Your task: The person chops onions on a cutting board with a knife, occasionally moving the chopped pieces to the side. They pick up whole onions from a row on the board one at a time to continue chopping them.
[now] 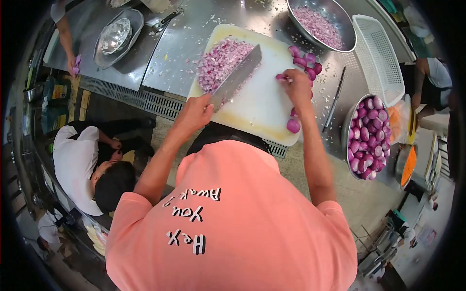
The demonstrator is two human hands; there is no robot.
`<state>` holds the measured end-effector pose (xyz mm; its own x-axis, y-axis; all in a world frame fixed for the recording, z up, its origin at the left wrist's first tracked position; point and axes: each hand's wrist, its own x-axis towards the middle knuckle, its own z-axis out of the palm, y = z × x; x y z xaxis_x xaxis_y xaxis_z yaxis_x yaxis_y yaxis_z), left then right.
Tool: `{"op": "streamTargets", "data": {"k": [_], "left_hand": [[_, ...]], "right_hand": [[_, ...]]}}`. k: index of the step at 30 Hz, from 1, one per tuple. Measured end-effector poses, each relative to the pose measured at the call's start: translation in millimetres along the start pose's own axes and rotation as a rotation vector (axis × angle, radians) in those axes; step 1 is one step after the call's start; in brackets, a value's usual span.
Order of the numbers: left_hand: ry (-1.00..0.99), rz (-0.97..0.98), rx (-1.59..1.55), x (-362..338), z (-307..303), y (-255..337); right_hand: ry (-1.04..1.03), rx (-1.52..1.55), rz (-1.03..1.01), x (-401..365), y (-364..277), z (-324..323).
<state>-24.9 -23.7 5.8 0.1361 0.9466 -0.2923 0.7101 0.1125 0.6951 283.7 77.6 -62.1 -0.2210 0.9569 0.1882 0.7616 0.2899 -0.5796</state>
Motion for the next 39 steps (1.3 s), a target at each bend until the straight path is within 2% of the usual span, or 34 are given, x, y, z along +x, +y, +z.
{"op": "streamTargets", "data": {"k": [1, 3, 4, 6, 9, 11, 14, 18, 21, 24, 28, 31, 33, 37, 39], "left_hand": [[-0.001, 0.005, -0.006, 3.5, 7.8, 5.3], [0.142, 0.165, -0.023, 6.9, 26.0, 11.7], [0.145, 0.164, -0.019, 16.6, 37.2, 12.3], [0.119, 0.231, 0.038, 33.1, 55.4, 13.7], [0.146, 0.263, 0.126, 29.9, 51.7, 18.4], [0.123, 0.261, 0.110, 17.2, 50.5, 25.8], [0.097, 0.257, 0.142, 26.4, 59.5, 14.5], [0.088, 0.251, 0.171, 9.2, 41.3, 36.0], [0.037, 0.220, 0.275, 16.8, 54.7, 21.2], [0.011, 0.281, 0.278, 12.4, 42.1, 29.2], [-0.013, 0.247, 0.297, 5.5, 43.7, 23.2], [0.007, 0.376, 0.312, 9.1, 39.8, 23.7], [-0.067, 0.318, 0.289, -3.2, 30.1, 31.9], [-0.055, 0.337, 0.373, 1.0, 36.9, 20.0], [-0.109, 0.285, 0.292, -2.6, 27.3, 27.8]], "right_hand": [[-0.001, 0.036, -0.021, -4.8, -10.4, 6.6], [0.004, 0.147, -0.049, -16.1, -25.2, 30.2], [-0.031, 0.211, -0.004, -19.5, -40.1, 33.4], [-0.026, 0.137, -0.026, -21.3, -54.2, 41.3], [-0.053, 0.047, -0.019, -22.7, -60.6, 37.8], [-0.014, 0.027, -0.070, -23.6, -58.6, 42.4], [-0.030, 0.041, -0.025, -24.9, -61.9, 41.5], [0.014, 0.035, -0.037, -31.5, -56.9, 46.3], [0.050, 0.073, 0.004, -33.1, -59.6, 52.1], [0.096, 0.043, -0.024, -34.0, -54.0, 51.1], [0.205, 0.102, -0.060, -37.1, -60.1, 55.4], [0.236, 0.099, -0.057, -41.3, -55.8, 57.3], [0.239, 0.107, -0.057, -48.4, -56.3, 58.8], [0.237, 0.122, -0.021, -49.4, -60.3, 58.0], [0.245, 0.115, -0.021, -47.4, -56.6, 56.4]]}}
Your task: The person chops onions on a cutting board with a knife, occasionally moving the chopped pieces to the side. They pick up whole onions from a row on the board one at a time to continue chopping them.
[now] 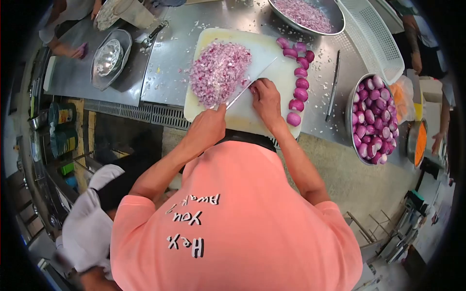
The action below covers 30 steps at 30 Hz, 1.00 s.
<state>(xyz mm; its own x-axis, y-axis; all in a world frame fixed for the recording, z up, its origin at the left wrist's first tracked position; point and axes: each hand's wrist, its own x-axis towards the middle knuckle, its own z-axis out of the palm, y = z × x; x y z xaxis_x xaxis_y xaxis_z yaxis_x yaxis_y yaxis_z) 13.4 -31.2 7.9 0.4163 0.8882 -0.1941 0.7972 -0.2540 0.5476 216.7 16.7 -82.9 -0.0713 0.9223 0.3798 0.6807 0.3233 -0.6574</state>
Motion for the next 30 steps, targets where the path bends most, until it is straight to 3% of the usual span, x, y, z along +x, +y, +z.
{"op": "streamTargets", "data": {"k": [30], "left_hand": [[-0.084, 0.011, -0.009, -10.4, -5.0, -6.8]], "right_hand": [[0.117, 0.043, 0.057, -17.0, -1.2, 6.8]]}}
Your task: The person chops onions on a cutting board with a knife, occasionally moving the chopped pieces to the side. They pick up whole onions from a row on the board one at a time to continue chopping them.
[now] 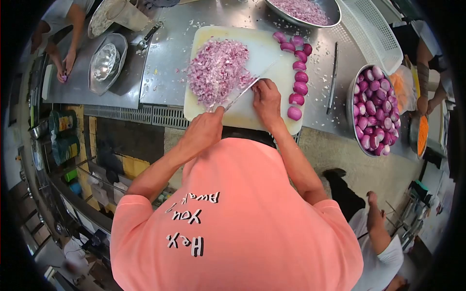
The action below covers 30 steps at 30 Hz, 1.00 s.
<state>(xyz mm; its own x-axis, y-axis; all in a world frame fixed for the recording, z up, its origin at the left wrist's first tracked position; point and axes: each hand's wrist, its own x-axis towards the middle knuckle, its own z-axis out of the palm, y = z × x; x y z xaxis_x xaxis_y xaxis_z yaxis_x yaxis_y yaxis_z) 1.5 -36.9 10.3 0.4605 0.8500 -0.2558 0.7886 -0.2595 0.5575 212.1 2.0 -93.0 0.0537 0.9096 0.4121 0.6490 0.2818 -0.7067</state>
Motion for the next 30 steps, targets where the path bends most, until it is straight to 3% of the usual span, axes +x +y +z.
{"op": "streamTargets", "data": {"k": [4, 7, 19, 21, 24, 28, 30], "left_hand": [[0.009, 0.046, 0.058, 6.2, 5.6, -8.6], [-0.054, -0.025, 0.008, 1.3, 1.2, -0.3], [0.058, 0.075, 0.025, 4.3, 6.1, -13.0], [0.078, -0.026, -0.030, -0.7, 2.4, -6.5], [0.118, 0.007, 0.048, 4.4, 8.9, -18.8], [0.098, -0.064, -0.003, 3.3, 5.1, -5.9], [0.124, 0.005, -0.010, 9.7, 17.6, -5.0]], "right_hand": [[0.007, 0.014, 0.020, -1.2, 0.0, 2.9], [0.006, 0.016, 0.034, -2.7, -0.9, -2.3], [0.026, 0.014, 0.001, 2.7, 1.6, -3.0], [0.032, 0.029, -0.012, 5.1, -3.2, -2.5], [0.029, -0.044, -0.020, 6.0, -5.1, -1.4], [-0.026, 0.050, 0.110, 10.6, -6.1, 0.4], [-0.031, 0.071, 0.155, 10.3, -5.9, 1.9]]}}
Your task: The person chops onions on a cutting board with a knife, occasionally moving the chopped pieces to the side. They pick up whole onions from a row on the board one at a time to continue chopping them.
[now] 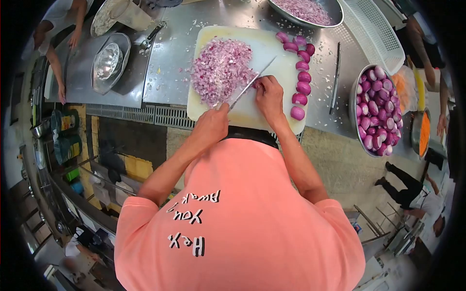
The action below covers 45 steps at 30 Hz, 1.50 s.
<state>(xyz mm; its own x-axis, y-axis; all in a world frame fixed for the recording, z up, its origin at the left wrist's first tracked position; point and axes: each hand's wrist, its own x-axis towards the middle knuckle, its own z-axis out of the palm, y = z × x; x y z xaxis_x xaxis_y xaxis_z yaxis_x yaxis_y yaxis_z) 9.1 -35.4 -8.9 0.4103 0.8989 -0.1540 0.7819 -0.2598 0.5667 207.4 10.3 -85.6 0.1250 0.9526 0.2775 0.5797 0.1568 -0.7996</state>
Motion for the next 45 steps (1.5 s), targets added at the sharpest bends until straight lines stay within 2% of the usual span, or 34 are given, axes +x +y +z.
{"op": "streamTargets", "data": {"k": [6, 8, 10, 15, 17, 22, 26, 30, 33, 37, 39, 42, 45], "left_hand": [[-0.001, -0.035, -0.073, -0.3, -14.9, 17.0], [0.021, -0.012, -0.048, 9.0, 10.4, -0.8], [0.039, 0.014, -0.034, 11.5, 6.6, 6.4], [-0.003, -0.081, -0.073, 4.0, 1.8, 18.2], [0.018, -0.064, -0.064, 18.1, 21.0, 7.5], [0.115, 0.022, -0.083, 20.3, -5.8, 18.2], [0.088, -0.068, -0.031, 25.0, 13.9, 3.0], [0.048, -0.133, -0.068, 29.8, 1.7, 14.7], [0.070, -0.088, -0.075, 37.5, 21.7, 12.7], [0.104, -0.076, -0.097, 48.4, 16.4, 21.1], [0.081, -0.132, -0.101, 39.5, 11.6, 25.2], [0.081, -0.090, -0.084, 50.4, 28.4, 21.8], [0.058, -0.132, -0.154, 54.4, 15.2, 29.3]], "right_hand": [[0.004, -0.005, -0.041, 3.1, 0.7, -0.3], [0.004, -0.009, -0.026, 1.7, 2.0, 1.1], [0.019, -0.004, -0.045, 0.4, 0.9, 2.4], [0.036, 0.006, -0.032, 1.8, 2.4, 2.7], [0.030, 0.007, -0.063, 0.2, 4.6, 2.0], [0.000, 0.037, -0.161, 5.3, 11.5, -1.0], [-0.070, -0.060, -0.214, 6.0, 6.5, -6.4], [-0.122, -0.101, -0.156, 1.9, 3.3, -3.0], [-0.140, -0.062, -0.126, -2.4, 5.2, -1.5], [-0.140, -0.065, -0.113, -5.3, 2.3, -4.5], [-0.122, -0.061, -0.101, -1.0, 1.6, -5.0], [-0.152, -0.070, -0.098, -8.2, 3.7, -8.2], [-0.138, -0.085, -0.109, -7.0, 5.6, -9.5]]}}
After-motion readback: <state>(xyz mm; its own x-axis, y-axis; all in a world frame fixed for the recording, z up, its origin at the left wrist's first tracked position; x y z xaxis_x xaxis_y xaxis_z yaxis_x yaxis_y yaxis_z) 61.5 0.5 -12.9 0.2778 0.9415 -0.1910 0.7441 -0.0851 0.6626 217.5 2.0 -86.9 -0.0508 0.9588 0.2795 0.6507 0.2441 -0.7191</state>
